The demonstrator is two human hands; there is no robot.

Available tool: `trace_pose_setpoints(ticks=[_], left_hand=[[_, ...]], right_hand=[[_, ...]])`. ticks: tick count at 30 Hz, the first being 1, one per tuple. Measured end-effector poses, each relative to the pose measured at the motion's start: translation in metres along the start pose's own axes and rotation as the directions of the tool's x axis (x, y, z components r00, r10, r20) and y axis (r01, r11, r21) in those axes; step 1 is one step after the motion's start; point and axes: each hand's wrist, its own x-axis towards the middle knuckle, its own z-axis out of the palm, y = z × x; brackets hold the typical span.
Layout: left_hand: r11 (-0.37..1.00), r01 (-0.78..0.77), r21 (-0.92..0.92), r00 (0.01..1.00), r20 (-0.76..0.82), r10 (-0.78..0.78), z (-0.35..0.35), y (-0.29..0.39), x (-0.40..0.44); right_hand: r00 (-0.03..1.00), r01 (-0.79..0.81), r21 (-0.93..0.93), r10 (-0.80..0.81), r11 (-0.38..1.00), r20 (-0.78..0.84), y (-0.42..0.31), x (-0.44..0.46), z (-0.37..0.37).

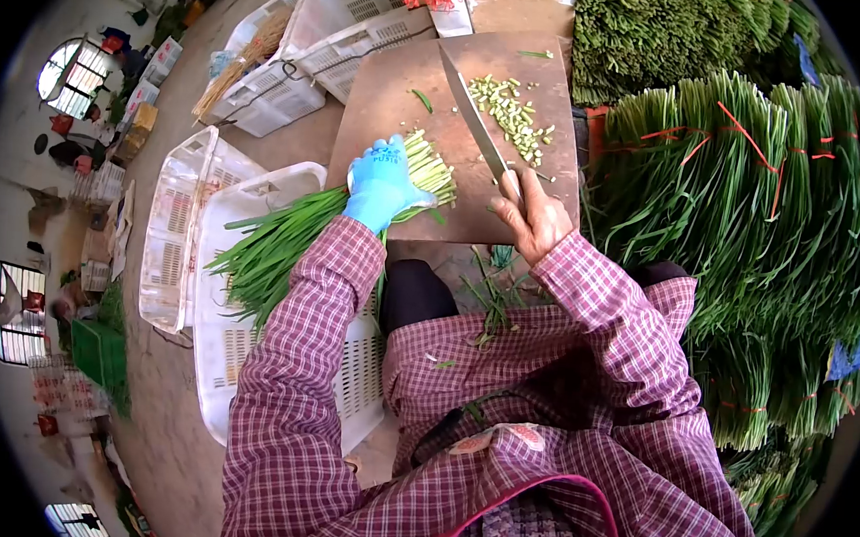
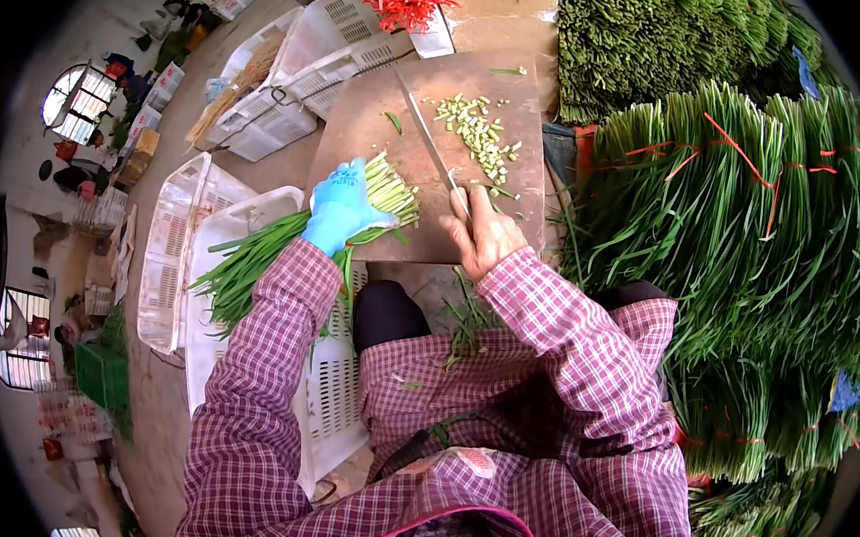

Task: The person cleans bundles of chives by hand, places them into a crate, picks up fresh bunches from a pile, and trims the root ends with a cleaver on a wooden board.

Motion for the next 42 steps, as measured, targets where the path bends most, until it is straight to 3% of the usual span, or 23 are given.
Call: trace_pose_setpoints(ticks=[4, 10, 27, 32, 35, 42], left_hand=[[1.0, -0.001, -0.011, 1.0, -0.003, 0.001, 0.002, 0.0, 0.001], [1.0, 0.023, 0.002, 1.0, 0.006, -0.023, 0.001, 0.0, 0.002], [1.0, 0.025, 0.005, 1.0, -0.006, -0.025, 0.003, 0.0, 0.003], [1.0, -0.002, -0.004, 1.0, -0.027, 0.002, 0.006, -0.001, 0.002], [1.0, -0.009, -0.001, 0.999, -0.041, 0.009, 0.008, -0.002, 0.002], [1.0, -0.026, 0.017, 1.0, -0.013, 0.026, 0.008, -0.001, 0.002]], right_hand=[[0.998, 0.067, -0.18, -0.062, 0.981, 0.032, -0.018, -0.028, -0.002], [0.995, 0.104, -0.293, -0.099, 0.951, 0.031, -0.017, -0.042, 0.007], [0.992, 0.07, -0.344, -0.031, 0.936, 0.119, -0.018, -0.038, 0.007], [0.964, -0.059, -0.363, 0.148, 0.93, 0.221, -0.021, -0.031, 0.001], [0.954, -0.077, -0.349, 0.171, 0.934, 0.246, -0.021, -0.027, 0.0], [0.95, -0.04, -0.343, 0.142, 0.938, 0.277, -0.022, -0.01, -0.003]])
